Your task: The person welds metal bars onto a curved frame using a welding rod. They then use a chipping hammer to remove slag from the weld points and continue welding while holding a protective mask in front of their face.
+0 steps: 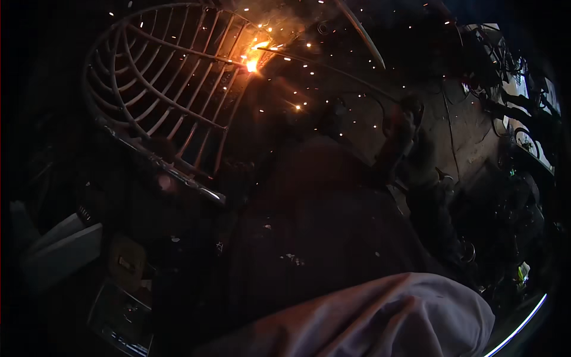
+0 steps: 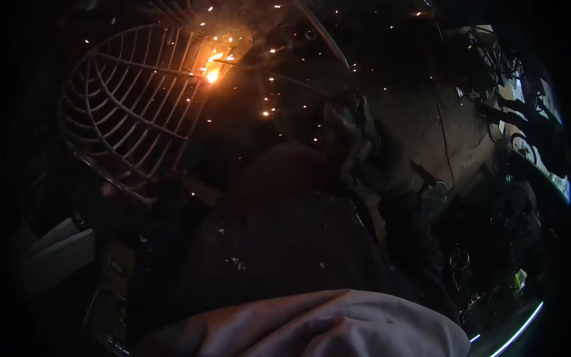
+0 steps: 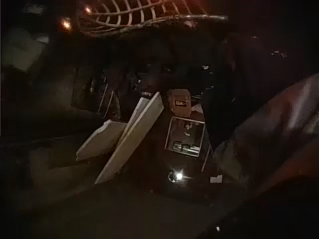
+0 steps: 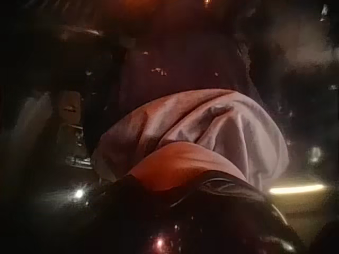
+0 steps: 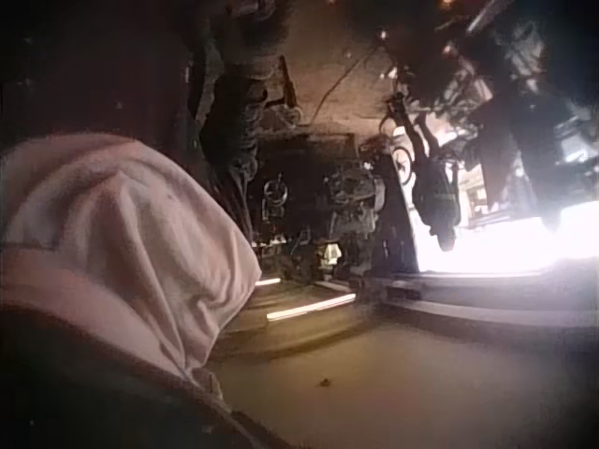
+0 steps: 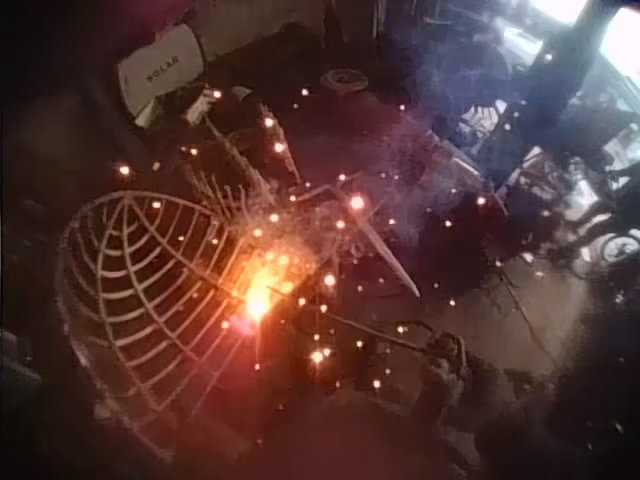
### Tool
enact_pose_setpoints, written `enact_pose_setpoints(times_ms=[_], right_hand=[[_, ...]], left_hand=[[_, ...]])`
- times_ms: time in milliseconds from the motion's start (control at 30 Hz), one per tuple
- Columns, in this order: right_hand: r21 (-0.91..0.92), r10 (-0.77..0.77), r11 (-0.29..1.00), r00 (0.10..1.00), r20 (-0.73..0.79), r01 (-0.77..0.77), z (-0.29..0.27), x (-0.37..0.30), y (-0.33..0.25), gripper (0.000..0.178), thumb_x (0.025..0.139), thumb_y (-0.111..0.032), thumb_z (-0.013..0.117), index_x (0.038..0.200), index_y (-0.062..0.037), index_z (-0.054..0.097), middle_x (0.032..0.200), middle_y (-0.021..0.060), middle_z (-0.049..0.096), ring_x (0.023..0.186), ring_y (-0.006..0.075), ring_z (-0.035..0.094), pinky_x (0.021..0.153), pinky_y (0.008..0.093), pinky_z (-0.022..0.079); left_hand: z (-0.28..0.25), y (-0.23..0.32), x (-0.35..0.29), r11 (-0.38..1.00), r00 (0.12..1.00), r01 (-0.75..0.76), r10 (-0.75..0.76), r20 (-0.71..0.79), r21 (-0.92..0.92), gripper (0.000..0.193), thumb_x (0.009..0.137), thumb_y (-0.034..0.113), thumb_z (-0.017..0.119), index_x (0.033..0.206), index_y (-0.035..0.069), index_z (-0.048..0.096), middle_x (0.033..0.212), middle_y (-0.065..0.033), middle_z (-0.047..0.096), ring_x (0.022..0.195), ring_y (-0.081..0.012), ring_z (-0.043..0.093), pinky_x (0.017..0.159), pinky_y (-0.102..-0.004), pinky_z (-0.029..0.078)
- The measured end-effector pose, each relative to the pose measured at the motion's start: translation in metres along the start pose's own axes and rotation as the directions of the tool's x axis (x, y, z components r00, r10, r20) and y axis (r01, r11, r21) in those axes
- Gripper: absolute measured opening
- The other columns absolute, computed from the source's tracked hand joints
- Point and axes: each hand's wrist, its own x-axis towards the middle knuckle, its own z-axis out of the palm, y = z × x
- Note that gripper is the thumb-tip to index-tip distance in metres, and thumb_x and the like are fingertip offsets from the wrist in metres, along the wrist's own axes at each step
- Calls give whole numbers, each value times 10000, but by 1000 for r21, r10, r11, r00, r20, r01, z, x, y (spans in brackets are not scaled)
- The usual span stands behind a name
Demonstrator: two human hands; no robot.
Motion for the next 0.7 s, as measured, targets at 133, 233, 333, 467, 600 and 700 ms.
enact_pose_setpoints(times_ms=[133, 233, 333, 467, 600, 700], right_hand=[[305, 254, 920, 967, 15, -247, -4, 4, 1, 521, 754, -122, 775, 1215, 3, 566, 1096, 130, 694, 1006, 241, 703, 838, 327, 570], [-366, 155, 921, 987, 36, -132, -11, 5, -1, 656, 706, -230, 836, 1245, 14, 553, 1113, 153, 690, 1030, 247, 698, 852, 347, 564], [-350, 31, 936, 999, -22, -37, -8, -1, 13, 661, 695, -275, 835, 1232, 10, 573, 1075, 158, 698, 994, 256, 705, 843, 362, 559], [-330, 38, 943, 999, -22, -43, -4, 5, 4, 589, 688, -269, 834, 1172, -9, 623, 1045, 135, 706, 960, 240, 705, 826, 358, 554], [-356, 0, 934, 1000, 6, 2, -3, 5, 8, 577, 669, -266, 840, 1151, -20, 641, 1013, 123, 709, 926, 226, 708, 819, 352, 552], [-338, -42, 940, 999, -11, 35, -2, 5, 9, 568, 660, -266, 839, 1137, -25, 645, 979, 126, 708, 890, 241, 713, 802, 356, 554]], left_hand=[[-2, -2, 0, 1000, 1000, 4, -4, 8, 0, 577, 1023, 291, 461, 1477, -40, 330, 865, -91, 612, 627, -202, 609, 541, -363, 530], [-3, -3, 0, 1000, 1000, 1, -1, 18, 6, 581, 1022, 299, 462, 1476, -38, 333, 874, -94, 614, 635, -206, 611, 546, -367, 531], [3, -4, -2, 1000, 1000, -4, 4, 5, 2, 584, 1021, 307, 464, 1475, -37, 335, 882, -97, 616, 643, -210, 613, 552, -371, 532], [-2, -3, -1, 1000, 1000, 4, -4, 24, 6, 589, 1019, 317, 465, 1474, -35, 339, 894, -102, 618, 654, -215, 616, 560, -377, 534], [-2, -5, -3, 1000, 1000, 4, -4, 26, 10, 594, 1018, 327, 467, 1474, -33, 343, 905, -106, 620, 665, -220, 618, 567, -382, 536], [4, -6, -4, 1000, 1000, -2, 2, 21, -1, 598, 1017, 335, 468, 1473, -32, 345, 913, -109, 621, 673, -224, 620, 573, -387, 537]])
